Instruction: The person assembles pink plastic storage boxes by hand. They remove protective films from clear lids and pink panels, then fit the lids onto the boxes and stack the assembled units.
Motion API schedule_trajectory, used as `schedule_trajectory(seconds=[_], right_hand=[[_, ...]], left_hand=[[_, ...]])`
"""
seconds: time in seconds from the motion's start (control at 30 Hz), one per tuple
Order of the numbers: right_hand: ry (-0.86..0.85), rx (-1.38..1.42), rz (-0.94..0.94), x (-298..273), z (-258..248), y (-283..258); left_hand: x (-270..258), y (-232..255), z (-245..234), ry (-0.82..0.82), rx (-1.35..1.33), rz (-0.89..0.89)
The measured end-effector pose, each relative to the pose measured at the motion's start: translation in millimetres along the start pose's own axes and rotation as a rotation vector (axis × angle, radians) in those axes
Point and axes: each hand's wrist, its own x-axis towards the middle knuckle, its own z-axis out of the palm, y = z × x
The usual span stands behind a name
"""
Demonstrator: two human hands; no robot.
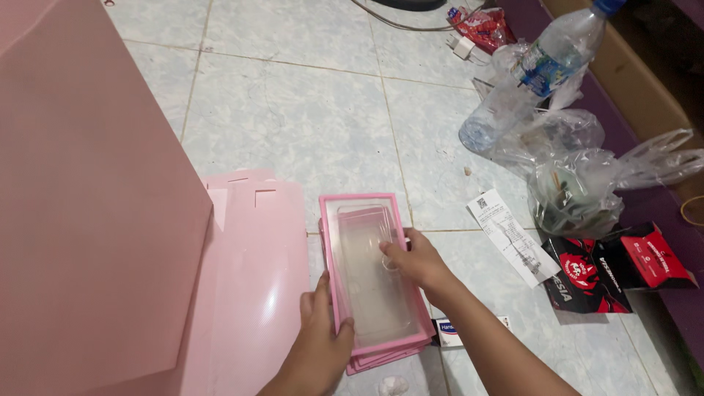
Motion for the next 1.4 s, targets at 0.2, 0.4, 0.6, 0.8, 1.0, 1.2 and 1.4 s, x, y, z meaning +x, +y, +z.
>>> schedule_trajectory(seconds=[0.2,0.4,0.6,0.8,1.0,1.2,1.4], right_hand=[[0.281,-0.631,-0.155,0.8,24.4,14.0],[0.180,-0.300,-0.189,-12.8,21.1,14.3],[0.200,-0.461,-0.285,-15.6,19.7,15.4],[0.270,-0.618,-0.116,-27.4,22.7,6.2],[0.369,-0.601,-0.381,-64.2,35.5,-32.4],[0.307,-0.465,-0.880,-133.1,67.6,-104.8],[0.271,-0.455,-1.541,-220.6,107.8,-181.7]], left_hand=[[-4.1,-16.0,7.5,-0.040,0.181,-0.057],[-5.4,-14.8,-0.9,-0.179,-0.021,-0.101],[-8.0,-1.6,-5.4,-0.243,-0.261,-0.229],[-25.2,23.0,-17.4,-0.167,-0.015,-0.047],[-82.3,92.1,-66.7,0.047,0.102,0.395],[-182.6,146.7,-169.3,0.611,0.718,1.091],[-232.8,123.0,-249.3,0.956,1.059,0.878]])
